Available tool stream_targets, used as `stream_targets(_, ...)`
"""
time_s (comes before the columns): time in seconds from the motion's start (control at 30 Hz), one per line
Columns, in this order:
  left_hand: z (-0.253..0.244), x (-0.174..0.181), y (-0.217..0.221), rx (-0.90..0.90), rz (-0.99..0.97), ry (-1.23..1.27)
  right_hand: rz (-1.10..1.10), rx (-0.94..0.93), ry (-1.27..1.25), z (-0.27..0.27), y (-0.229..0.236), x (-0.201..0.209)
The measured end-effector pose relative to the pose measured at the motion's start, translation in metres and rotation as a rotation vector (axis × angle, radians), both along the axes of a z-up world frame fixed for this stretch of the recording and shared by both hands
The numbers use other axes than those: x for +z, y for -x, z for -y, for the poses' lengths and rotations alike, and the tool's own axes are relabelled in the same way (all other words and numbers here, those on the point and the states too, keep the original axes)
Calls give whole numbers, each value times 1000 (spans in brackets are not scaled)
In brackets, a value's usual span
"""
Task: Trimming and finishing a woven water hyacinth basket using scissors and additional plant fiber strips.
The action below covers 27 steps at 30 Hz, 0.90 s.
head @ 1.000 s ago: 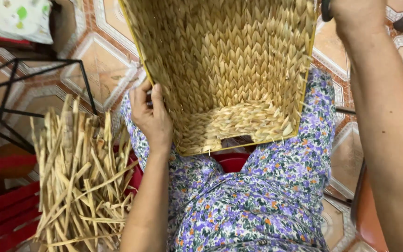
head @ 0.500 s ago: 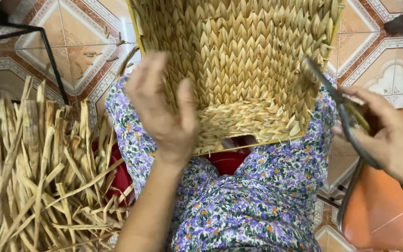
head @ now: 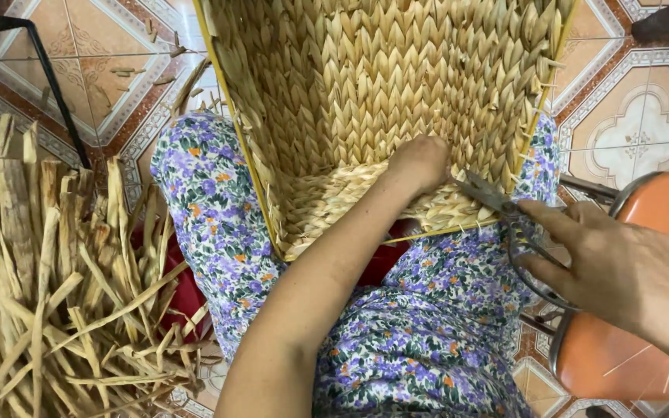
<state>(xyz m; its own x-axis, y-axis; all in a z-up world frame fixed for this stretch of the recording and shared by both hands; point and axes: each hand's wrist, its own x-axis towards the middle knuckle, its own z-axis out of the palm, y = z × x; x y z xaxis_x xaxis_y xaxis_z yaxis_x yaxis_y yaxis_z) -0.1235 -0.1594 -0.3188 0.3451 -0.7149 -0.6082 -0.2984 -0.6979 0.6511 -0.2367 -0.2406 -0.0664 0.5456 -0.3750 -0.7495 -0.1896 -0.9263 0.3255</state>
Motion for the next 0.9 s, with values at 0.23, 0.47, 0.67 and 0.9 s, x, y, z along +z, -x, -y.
stream_targets(0.23,-9,7,3,28,-9,22,-88,278,17,-22,-33,-2)
stream_targets(0.47,-13,-4,10,71,92,163,-184,380,31,-37,-57,-20)
stream_targets(0.67,-10,-5,12,8,138,137,-215,369,26,-32,-52,-43)
stream_targets(0.9,-14,-10,-11,105,194,56,-319,361,58,-41,-47,-27)
